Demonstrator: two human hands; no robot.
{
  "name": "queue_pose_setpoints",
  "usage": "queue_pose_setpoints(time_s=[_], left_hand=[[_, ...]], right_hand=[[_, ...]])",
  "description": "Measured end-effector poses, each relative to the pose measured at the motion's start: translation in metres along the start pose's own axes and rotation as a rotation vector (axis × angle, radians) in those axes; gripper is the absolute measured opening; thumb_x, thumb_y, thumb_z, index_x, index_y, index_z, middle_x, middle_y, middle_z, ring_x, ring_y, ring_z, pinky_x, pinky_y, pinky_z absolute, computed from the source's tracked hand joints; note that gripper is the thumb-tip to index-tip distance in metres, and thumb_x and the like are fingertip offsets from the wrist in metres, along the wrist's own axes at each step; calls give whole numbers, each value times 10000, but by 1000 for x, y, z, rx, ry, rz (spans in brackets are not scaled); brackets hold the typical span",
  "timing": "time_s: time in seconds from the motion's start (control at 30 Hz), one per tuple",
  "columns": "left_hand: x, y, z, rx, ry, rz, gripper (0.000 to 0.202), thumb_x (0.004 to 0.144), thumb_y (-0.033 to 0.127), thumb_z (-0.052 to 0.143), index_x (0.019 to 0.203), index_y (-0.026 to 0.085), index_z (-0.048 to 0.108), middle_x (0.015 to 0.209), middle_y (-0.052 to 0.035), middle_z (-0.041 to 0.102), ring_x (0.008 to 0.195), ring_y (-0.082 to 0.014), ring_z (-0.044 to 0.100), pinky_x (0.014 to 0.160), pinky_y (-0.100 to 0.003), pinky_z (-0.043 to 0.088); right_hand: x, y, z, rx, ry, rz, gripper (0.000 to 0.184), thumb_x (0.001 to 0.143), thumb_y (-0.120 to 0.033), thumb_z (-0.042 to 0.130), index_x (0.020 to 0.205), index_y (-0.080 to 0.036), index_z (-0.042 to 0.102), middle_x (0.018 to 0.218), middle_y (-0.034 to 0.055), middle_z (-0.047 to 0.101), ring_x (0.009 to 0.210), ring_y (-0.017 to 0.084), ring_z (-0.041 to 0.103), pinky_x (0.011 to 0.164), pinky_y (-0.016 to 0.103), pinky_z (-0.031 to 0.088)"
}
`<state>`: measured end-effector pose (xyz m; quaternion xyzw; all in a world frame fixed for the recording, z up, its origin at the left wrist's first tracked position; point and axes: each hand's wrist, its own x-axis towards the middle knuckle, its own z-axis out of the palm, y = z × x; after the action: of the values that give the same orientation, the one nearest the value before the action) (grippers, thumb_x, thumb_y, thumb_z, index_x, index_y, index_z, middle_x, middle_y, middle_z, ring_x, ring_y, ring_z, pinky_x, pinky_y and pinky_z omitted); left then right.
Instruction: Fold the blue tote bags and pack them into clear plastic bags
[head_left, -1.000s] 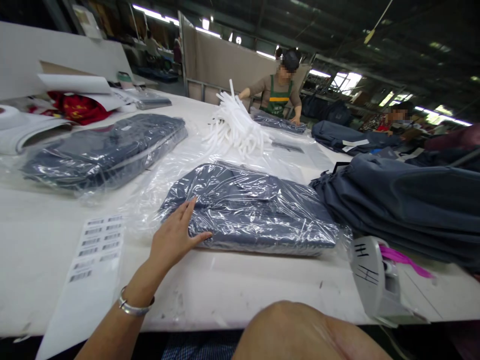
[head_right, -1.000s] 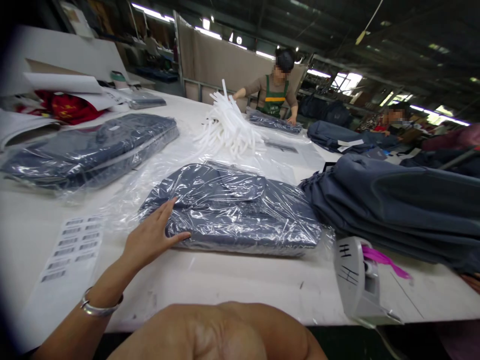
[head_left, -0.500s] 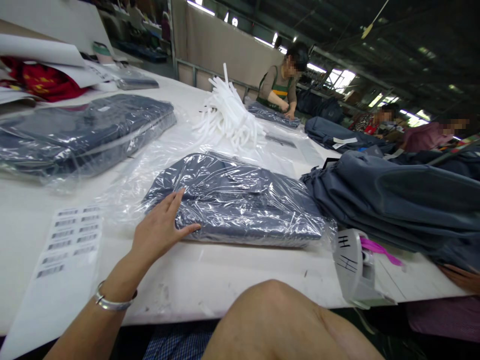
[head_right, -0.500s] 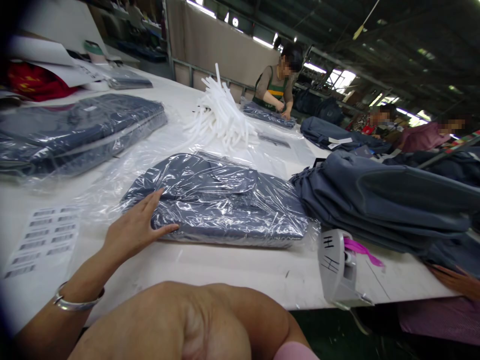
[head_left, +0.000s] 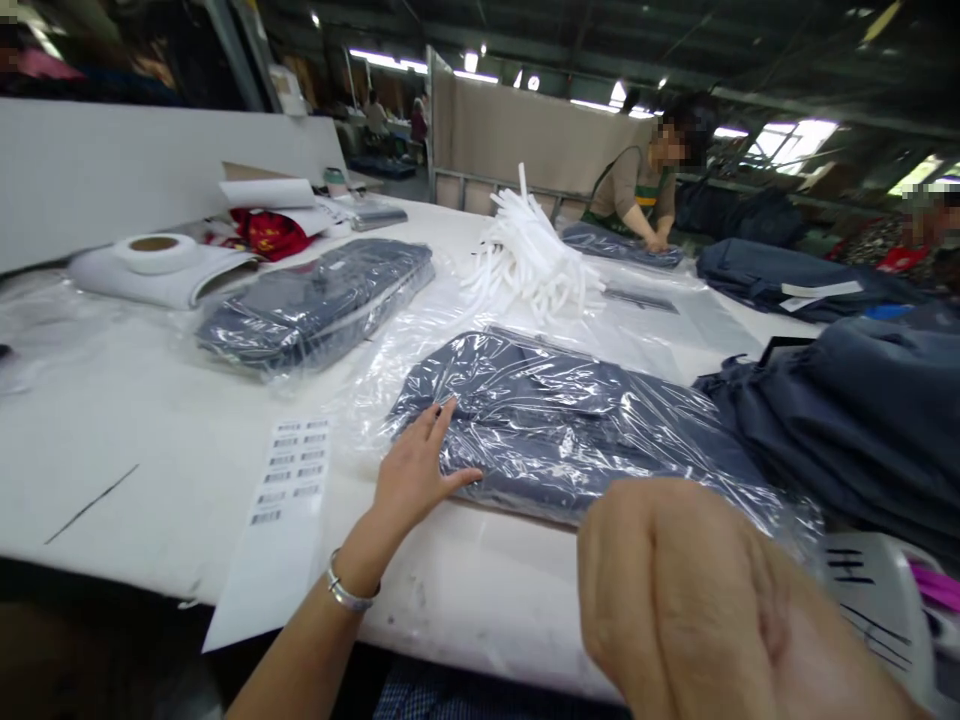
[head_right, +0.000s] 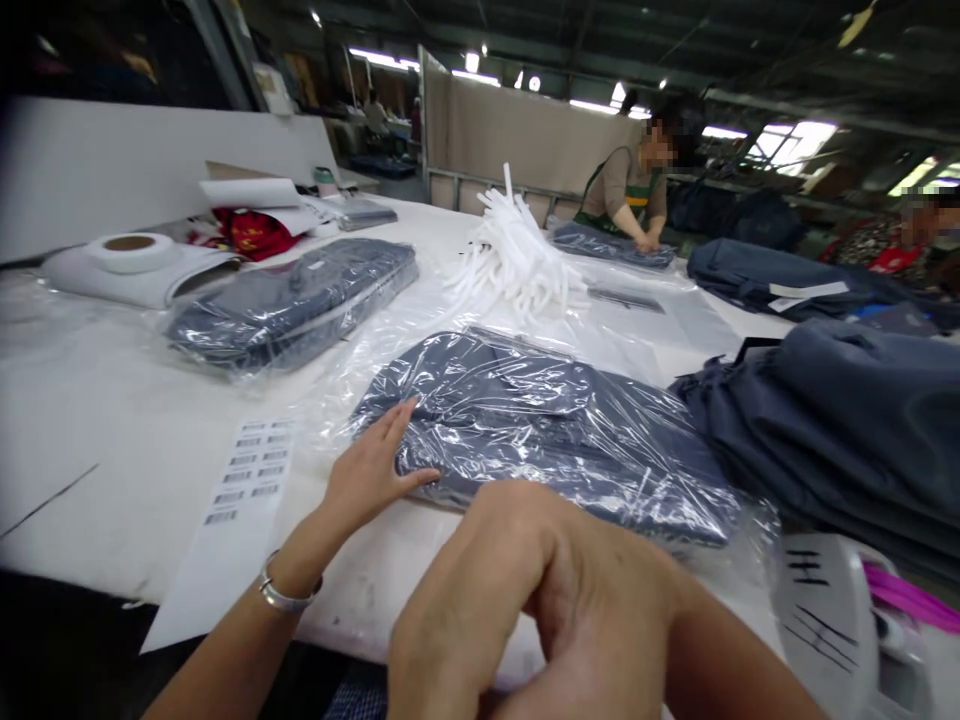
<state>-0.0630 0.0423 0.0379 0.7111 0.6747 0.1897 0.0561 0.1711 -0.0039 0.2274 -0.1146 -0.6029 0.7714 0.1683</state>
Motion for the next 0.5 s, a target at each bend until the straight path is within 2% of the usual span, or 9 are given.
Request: queue_pose_setpoints(time_s=[0.1, 0.2, 0.3, 0.37, 0.5], left_hand=[[-1, 0, 1, -24, 5, -14, 1002, 776, 633, 672, 1568, 270, 176, 1587, -123, 344, 1425, -295, 386, 1123, -430, 410], [-1, 1, 1, -61, 13, -12, 1018, 765, 600, 703, 1567, 264, 173, 1580, -132, 355, 1427, -304, 381, 1120, -446, 412], [-1, 3, 1, -95, 28, -11, 1047, 737, 592, 734, 1562, 277, 172, 1567, -138, 376, 1419, -316, 393, 1099, -468, 428], [-1, 3, 1, -103, 35, -20, 1071, 720, 588, 751, 1562, 294, 159, 1564, -139, 380, 1413, -326, 401, 1086, -486, 436], [-1, 4, 3, -101, 28, -30, 1093, 712, 589, 758, 1565, 288, 145, 1570, -142, 368, 1414, -337, 396, 1087, -500, 437]], right_hand=[[24, -15, -27, -285, -92, 51, 253, 836, -582, 649, 833, -357, 763, 594, -2, 648, 505, 159, 557, 401, 283, 409], [57, -14, -69, -614, -123, 141, 276, 902, -452, 611, 846, -233, 769, 633, 5, 672, 516, 100, 541, 489, 236, 408], [94, 10, -114, -926, -67, 217, 271, 884, -389, 611, 785, -180, 753, 657, 4, 678, 519, 81, 496, 500, 218, 371], [118, 33, -140, -1049, -92, 272, 277, 870, -382, 613, 758, -163, 740, 648, -2, 667, 523, 82, 491, 508, 222, 358], [157, 68, -170, -1246, -181, 313, 310, 844, -429, 622, 747, -159, 738, 610, -8, 646, 550, 105, 523, 542, 235, 348]])
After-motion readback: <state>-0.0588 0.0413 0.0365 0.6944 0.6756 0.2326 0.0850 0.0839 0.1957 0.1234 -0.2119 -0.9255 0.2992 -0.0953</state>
